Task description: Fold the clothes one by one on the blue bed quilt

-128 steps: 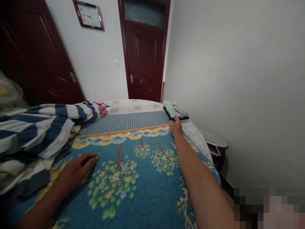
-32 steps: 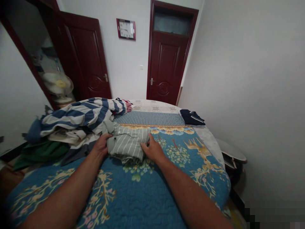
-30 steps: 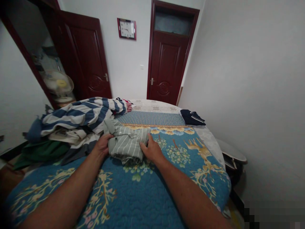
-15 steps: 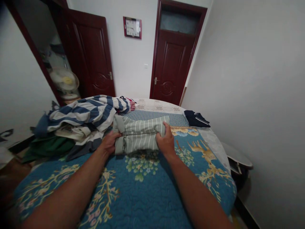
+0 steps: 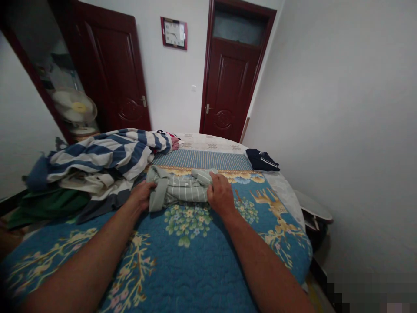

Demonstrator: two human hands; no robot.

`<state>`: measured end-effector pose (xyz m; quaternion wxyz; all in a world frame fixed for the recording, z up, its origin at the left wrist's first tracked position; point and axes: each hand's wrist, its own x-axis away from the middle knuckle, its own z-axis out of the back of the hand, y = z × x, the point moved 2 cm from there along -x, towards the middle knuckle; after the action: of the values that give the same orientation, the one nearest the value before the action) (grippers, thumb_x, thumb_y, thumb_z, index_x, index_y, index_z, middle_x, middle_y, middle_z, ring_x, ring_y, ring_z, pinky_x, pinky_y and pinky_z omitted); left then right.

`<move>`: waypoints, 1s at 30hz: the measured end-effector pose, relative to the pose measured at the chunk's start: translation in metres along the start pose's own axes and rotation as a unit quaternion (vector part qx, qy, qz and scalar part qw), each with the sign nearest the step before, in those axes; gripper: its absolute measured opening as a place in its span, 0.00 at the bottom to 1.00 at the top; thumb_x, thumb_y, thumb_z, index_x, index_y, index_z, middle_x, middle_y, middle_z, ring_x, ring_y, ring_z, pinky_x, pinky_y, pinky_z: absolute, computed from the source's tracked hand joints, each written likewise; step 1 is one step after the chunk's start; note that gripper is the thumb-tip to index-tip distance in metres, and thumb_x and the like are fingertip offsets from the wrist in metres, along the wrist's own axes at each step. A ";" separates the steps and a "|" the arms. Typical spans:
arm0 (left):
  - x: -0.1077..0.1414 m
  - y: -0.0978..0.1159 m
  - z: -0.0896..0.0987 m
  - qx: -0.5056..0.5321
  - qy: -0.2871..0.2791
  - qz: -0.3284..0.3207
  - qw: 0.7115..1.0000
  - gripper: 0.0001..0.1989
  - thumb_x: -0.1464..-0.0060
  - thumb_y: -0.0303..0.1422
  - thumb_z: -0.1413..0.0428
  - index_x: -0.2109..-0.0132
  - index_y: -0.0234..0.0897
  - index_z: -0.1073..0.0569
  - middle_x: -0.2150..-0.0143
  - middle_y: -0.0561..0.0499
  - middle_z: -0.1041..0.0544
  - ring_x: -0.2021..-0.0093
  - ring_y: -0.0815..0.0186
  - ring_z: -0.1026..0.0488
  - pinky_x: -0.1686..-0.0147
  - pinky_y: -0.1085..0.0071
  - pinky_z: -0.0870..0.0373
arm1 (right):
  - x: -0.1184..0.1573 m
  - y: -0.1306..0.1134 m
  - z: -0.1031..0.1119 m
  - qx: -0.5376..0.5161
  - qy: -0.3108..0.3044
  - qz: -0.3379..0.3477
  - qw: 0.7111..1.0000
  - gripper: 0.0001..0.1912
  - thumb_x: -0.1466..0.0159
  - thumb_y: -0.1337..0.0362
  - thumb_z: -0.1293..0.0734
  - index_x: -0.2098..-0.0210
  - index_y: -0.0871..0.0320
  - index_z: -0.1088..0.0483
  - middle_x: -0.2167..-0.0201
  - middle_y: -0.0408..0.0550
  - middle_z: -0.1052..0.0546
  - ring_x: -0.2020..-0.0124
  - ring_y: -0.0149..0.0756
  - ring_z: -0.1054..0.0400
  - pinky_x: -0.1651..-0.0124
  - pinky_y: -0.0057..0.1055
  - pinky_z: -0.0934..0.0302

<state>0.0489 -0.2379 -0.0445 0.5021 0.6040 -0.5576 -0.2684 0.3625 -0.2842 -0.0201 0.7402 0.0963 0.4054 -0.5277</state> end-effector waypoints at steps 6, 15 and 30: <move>0.015 0.010 -0.013 -0.161 -0.050 -0.091 0.981 0.26 0.60 0.32 0.26 0.51 0.39 0.22 0.62 0.47 0.17 0.63 0.55 0.19 0.65 0.66 0.25 | -0.001 0.060 0.004 -0.059 0.026 -0.230 0.971 0.27 0.30 0.59 0.40 0.35 0.62 0.29 0.40 0.63 0.23 0.37 0.51 0.31 0.31 0.50 0.41; 0.026 0.007 -0.015 -0.241 -0.076 -0.106 0.962 0.15 0.60 0.25 0.37 0.60 0.38 0.20 0.70 0.49 0.19 0.71 0.58 0.23 0.75 0.71 0.29 | -0.003 0.065 -0.012 -0.279 -0.132 -0.341 0.888 0.23 0.42 0.45 0.26 0.58 0.57 0.20 0.65 0.50 0.18 0.64 0.42 0.25 0.60 0.35 0.32; 0.006 0.005 -0.001 -0.064 -0.042 -0.038 0.996 0.27 0.62 0.21 0.32 0.52 0.38 0.23 0.65 0.47 0.16 0.72 0.56 0.18 0.71 0.60 0.17 | -0.015 0.074 0.013 -0.193 0.060 -0.326 0.924 0.06 0.47 0.58 0.34 0.72 0.54 0.31 0.77 0.38 0.32 0.71 0.36 0.39 0.66 0.30 0.45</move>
<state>0.0489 -0.2424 -0.0385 0.5057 0.5796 -0.5364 -0.3474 0.4305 -0.2492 -0.0223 0.5061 -0.1549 0.5520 -0.6443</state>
